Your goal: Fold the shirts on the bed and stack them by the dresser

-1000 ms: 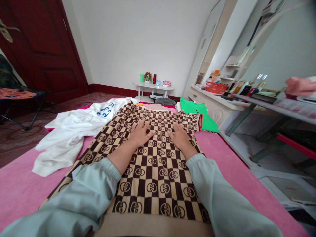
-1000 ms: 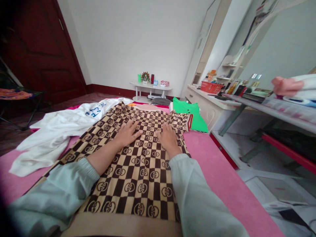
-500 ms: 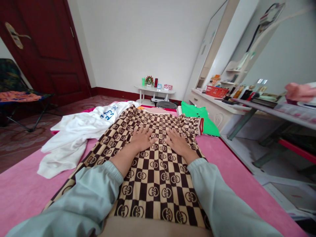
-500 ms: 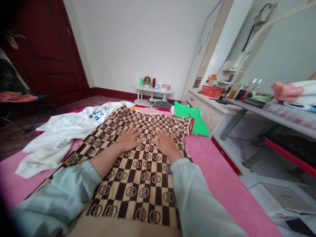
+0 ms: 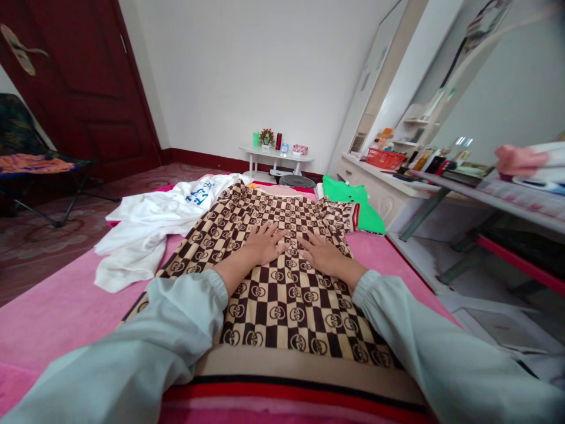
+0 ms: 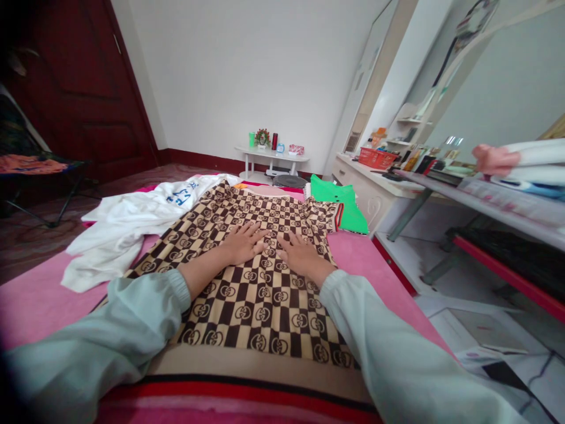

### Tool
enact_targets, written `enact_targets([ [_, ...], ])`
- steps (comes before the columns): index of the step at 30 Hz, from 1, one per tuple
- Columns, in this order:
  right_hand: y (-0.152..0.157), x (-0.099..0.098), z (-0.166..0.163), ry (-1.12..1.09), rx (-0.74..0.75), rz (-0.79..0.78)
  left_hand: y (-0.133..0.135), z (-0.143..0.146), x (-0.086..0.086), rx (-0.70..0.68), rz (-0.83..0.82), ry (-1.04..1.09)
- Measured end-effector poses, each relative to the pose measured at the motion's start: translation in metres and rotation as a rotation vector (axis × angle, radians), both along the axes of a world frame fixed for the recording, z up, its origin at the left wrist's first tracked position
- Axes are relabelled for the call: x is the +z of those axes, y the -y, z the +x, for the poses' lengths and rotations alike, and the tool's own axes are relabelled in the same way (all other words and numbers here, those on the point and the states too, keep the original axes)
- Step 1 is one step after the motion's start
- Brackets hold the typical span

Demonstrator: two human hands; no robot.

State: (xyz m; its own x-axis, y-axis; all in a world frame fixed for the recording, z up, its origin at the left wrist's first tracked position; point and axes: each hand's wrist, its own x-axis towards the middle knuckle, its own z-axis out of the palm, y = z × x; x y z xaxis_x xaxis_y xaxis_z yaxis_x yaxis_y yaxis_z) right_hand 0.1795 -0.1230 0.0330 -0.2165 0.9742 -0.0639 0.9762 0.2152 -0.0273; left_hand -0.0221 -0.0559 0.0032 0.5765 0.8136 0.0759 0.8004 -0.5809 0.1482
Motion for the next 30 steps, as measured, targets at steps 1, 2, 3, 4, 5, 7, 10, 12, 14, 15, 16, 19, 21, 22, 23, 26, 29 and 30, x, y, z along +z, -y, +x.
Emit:
enact_targets([
  [1,0.015,0.009,-0.003,-0.043,0.059,0.012,0.002,0.0,-0.001,0.012,0.007,0.002],
  [2,0.032,0.017,-0.007,-0.103,0.12,0.026,0.003,0.001,-0.002,0.021,0.011,0.003],
  [3,0.05,0.026,-0.013,-0.185,0.167,0.036,0.004,0.001,-0.002,0.026,0.013,0.003],
  [4,0.07,0.033,-0.019,-0.279,0.201,0.038,0.004,0.001,-0.003,0.03,0.014,0.002],
  [5,0.089,0.04,-0.025,-0.361,0.227,0.005,0.004,0.001,-0.003,0.031,0.015,0.003],
  [7,0.125,0.048,-0.036,-0.478,0.292,-0.125,0.003,0.001,-0.003,0.028,0.019,0.008],
  [10,0.165,0.051,-0.043,-0.501,0.309,-0.293,0.003,0.0,-0.003,0.021,0.01,0.009],
  [12,0.178,0.049,-0.043,-0.487,0.264,-0.344,0.003,0.0,-0.002,0.02,0.007,0.009],
  [14,0.183,0.046,-0.041,-0.49,0.221,-0.376,0.004,0.0,-0.001,0.022,0.01,0.014],
  [15,0.184,0.046,-0.04,-0.496,0.202,-0.383,0.005,0.0,0.0,0.024,0.011,0.015],
  [16,0.183,0.045,-0.04,-0.503,0.185,-0.388,0.006,0.0,0.0,0.026,0.01,0.016],
  [19,0.182,0.046,-0.039,-0.522,0.144,-0.41,0.007,0.0,0.001,0.03,0.002,0.014],
  [21,0.183,0.046,-0.038,-0.509,0.13,-0.405,0.007,0.0,0.002,0.029,-0.008,0.015],
  [22,0.184,0.046,-0.038,-0.487,0.128,-0.394,0.007,0.0,0.002,0.029,-0.014,0.014],
  [23,0.186,0.046,-0.037,-0.458,0.129,-0.373,0.007,0.0,0.002,0.029,-0.017,0.014],
  [26,0.191,0.044,-0.037,-0.378,0.151,-0.305,0.006,0.0,0.002,0.031,-0.018,0.017],
  [29,0.191,0.044,-0.04,-0.363,0.176,-0.261,0.006,-0.001,0.002,0.032,-0.021,0.018],
  [30,0.19,0.044,-0.04,-0.374,0.178,-0.261,0.007,-0.001,0.002,0.032,-0.021,0.018],
])
